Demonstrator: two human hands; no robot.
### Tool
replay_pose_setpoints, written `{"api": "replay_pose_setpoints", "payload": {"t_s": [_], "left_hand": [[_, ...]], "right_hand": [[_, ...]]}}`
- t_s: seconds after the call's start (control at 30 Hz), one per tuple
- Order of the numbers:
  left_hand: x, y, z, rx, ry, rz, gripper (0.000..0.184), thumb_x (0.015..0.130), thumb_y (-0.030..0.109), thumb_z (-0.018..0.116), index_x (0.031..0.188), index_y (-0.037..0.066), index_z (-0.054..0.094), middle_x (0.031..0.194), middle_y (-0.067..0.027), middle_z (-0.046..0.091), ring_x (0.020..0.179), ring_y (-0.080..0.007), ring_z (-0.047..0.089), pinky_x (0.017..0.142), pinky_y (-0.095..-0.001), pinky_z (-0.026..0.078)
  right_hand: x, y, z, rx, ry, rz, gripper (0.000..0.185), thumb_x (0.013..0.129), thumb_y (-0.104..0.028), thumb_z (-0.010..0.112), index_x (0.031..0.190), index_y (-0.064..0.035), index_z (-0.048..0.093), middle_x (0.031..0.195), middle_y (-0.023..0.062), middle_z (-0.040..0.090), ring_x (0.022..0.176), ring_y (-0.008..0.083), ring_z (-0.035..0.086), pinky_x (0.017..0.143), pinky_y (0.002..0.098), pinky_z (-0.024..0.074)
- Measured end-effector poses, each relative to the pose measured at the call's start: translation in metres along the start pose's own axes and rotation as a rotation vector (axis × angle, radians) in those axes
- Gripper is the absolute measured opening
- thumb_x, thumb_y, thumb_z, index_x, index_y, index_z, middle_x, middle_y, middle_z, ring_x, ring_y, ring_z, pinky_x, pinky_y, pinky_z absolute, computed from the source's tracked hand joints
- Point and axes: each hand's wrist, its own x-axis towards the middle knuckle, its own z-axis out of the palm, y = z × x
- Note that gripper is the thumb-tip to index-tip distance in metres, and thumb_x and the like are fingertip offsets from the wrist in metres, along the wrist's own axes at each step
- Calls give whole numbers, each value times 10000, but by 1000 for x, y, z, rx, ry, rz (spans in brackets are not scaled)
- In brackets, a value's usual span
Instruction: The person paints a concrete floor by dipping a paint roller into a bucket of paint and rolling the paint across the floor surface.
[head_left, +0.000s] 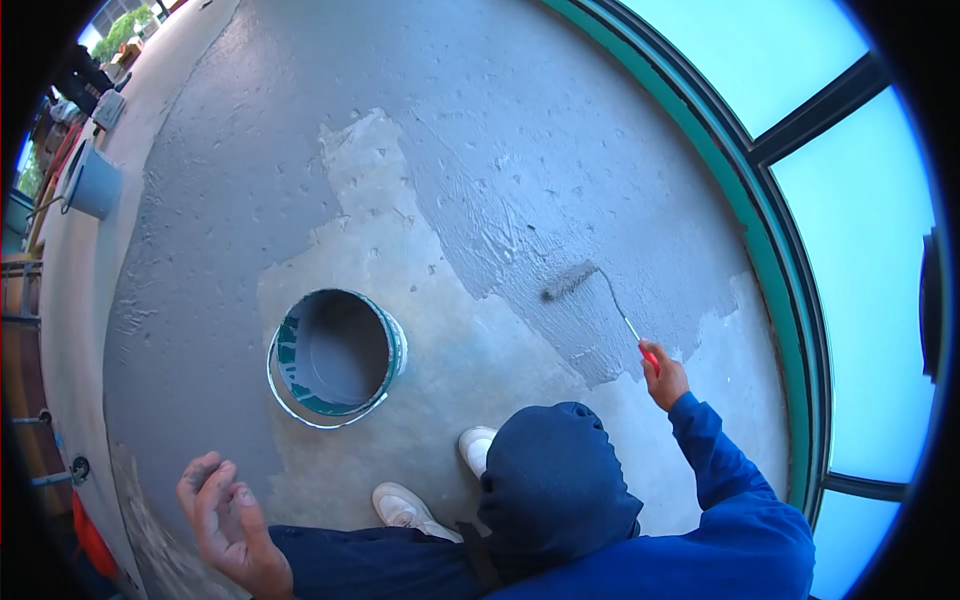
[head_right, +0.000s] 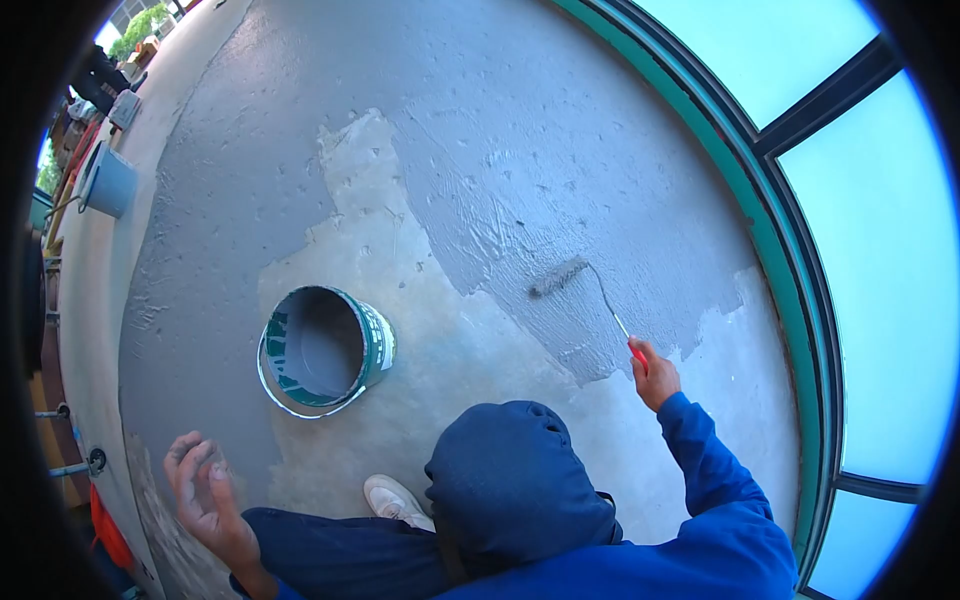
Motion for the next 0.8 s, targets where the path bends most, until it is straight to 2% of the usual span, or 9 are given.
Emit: {"api": "replay_pose_setpoints", "payload": {"t_s": [0.07, 0.13, 0.2, 0.23, 0.27, 0.43, 0.63, 0.7, 0.8], "left_hand": [[0, 1, -1, -5, 6, -23, 239, 893, 83, 530, 1101, -14, 595, 1211, -150, 507, 1121, -232, 518, 863, -328, 478], [-2, -2, -3, 11, 20, -25, 236, 891, 77, 531, 1099, -15, 594, 1213, -152, 505, 1118, -228, 518, 864, -323, 475], [-4, -2, -5, 20, 24, -33, 234, 891, 81, 532, 1096, -12, 595, 1214, -151, 505, 1110, -226, 522, 863, -318, 475], [-4, -1, -6, 23, 27, -35, 232, 891, 84, 533, 1095, -10, 596, 1214, -150, 506, 1107, -225, 524, 863, -315, 474], [-4, -1, -7, 44, 32, -40, 232, 892, 89, 534, 1094, -8, 597, 1214, -149, 507, 1106, -225, 525, 862, -314, 475], [-7, 1, -13, 148, 60, -60, 234, 896, 117, 535, 1088, 0, 602, 1207, -144, 514, 1100, -228, 530, 855, -315, 480], [-7, 4, -22, 41, 25, 35, 228, 890, 44, 572, 1088, -49, 635, 1219, -173, 529, 1047, -271, 578, 839, -347, 519], [-10, 4, -18, 116, 49, -52, 234, 895, 100, 546, 1085, -18, 613, 1212, -156, 519, 1079, -248, 547, 853, -323, 487], [-11, 6, -17, 135, 60, -93, 239, 899, 122, 533, 1088, -8, 600, 1210, -145, 512, 1095, -235, 529, 867, -302, 463]], "right_hand": [[8, 2, 19, 8, 21, -6, 329, 922, -170, 530, 1248, -130, 523, 1019, 210, 649, 908, 443, 609, 782, 471, 502], [49, 0, 42, -18, 120, -98, 321, 918, -199, 531, 1238, -204, 516, 824, 210, 651, 754, 452, 614, 649, 536, 482], [110, -18, 60, 24, 140, -129, 317, 921, -214, 522, 1237, -219, 507, 798, 222, 645, 729, 450, 614, 632, 544, 477], [146, -28, 71, 6, 162, -152, 321, 919, -224, 516, 1238, -229, 491, 796, 239, 640, 727, 453, 616, 636, 551, 476], [180, -48, 73, -1, 135, -119, 299, 926, -218, 501, 1219, -163, 522, 938, 234, 646, 829, 457, 614, 716, 519, 494], [332, -119, 69, 27, 210, -199, 251, 873, -209, 558, 1119, -161, 555, 939, 257, 642, 870, 458, 613, 766, 503, 491], [379, -150, 49, -36, 166, -107, 284, 873, -207, 571, 1153, -163, 551, 995, 248, 645, 937, 447, 615, 802, 493, 485], [377, -139, 45, -51, 133, -63, 285, 873, -209, 571, 1153, -162, 549, 997, 247, 644, 931, 447, 615, 801, 491, 486], [346, -72, 58, -54, 157, -222, 247, 875, -192, 542, 1119, -153, 541, 957, 245, 639, 903, 456, 607, 776, 500, 488]]}}
